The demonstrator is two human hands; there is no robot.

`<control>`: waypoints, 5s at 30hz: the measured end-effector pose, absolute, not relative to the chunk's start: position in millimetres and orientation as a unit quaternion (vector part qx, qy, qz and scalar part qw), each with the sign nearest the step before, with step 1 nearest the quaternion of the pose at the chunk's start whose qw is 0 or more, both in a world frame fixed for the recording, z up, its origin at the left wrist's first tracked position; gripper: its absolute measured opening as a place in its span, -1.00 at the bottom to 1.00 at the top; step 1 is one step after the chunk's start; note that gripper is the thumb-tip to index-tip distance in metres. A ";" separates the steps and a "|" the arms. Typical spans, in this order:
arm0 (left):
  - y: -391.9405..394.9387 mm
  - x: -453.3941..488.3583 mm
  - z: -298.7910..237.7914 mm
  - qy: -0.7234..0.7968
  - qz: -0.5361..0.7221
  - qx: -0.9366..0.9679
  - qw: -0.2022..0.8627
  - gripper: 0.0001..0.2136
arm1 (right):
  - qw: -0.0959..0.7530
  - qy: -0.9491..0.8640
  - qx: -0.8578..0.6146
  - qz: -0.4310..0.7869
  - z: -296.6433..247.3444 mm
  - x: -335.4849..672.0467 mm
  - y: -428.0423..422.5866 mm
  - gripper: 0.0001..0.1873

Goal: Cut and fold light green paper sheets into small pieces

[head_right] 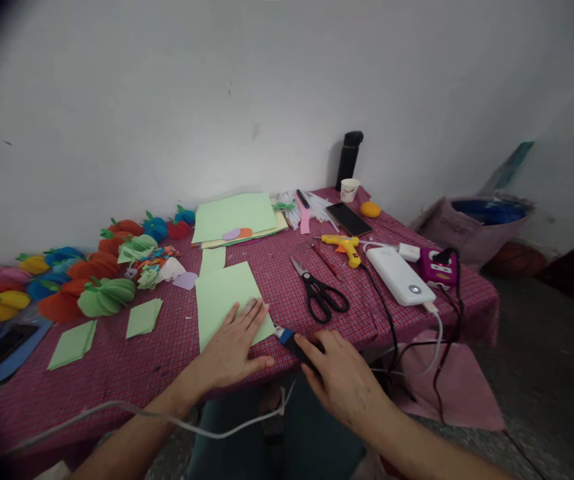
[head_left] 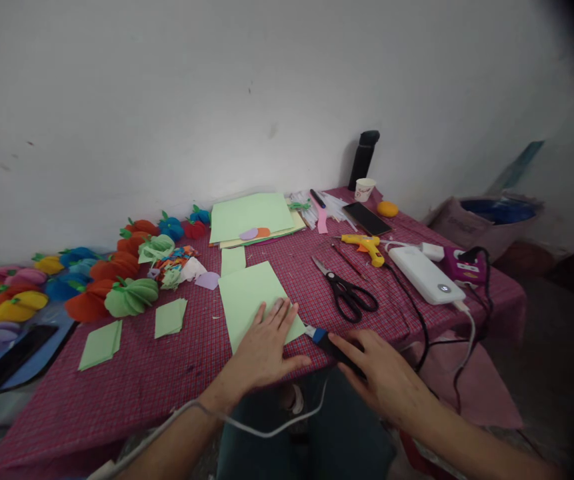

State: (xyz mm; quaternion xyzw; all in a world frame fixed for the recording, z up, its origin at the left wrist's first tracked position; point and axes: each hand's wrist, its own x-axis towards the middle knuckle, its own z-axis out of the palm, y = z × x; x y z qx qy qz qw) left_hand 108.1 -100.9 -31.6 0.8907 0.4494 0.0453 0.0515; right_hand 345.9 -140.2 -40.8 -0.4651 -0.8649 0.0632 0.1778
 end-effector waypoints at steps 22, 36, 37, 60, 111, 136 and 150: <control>-101.7 108.1 -29.8 0.452 0.047 0.889 0.055 -0.20 | 0.187 -0.871 -0.451 0.064 -39.1 350.8 -126.4 -0.58; -102.7 109.1 -26.0 0.452 0.042 0.889 0.062 -0.19 | 0.185 -0.881 -0.430 0.065 -38.4 354.9 -114.8 -0.58; -102.9 109.0 -25.8 0.453 0.043 0.888 0.063 -0.19 | 0.183 -0.882 -0.429 0.064 -38.5 355.6 -114.2 -0.58; -101.8 108.7 -25.5 0.458 0.053 0.884 0.077 -0.15 | 0.178 -0.889 -0.419 0.048 -36.6 354.5 -99.9 -0.57; -39.5 97.6 -54.8 0.540 0.055 0.839 -0.039 -0.43 | 0.183 -0.877 -0.442 0.030 -40.0 338.4 -82.9 -0.59; -41.5 97.8 -50.8 0.531 0.069 0.844 -0.035 -0.40 | 0.183 -0.879 -0.441 0.019 -38.6 331.2 -68.4 -0.60; -41.6 97.8 -49.5 0.531 0.063 0.844 -0.035 -0.39 | 0.197 -0.880 -0.431 0.010 -35.9 313.8 -53.4 -0.60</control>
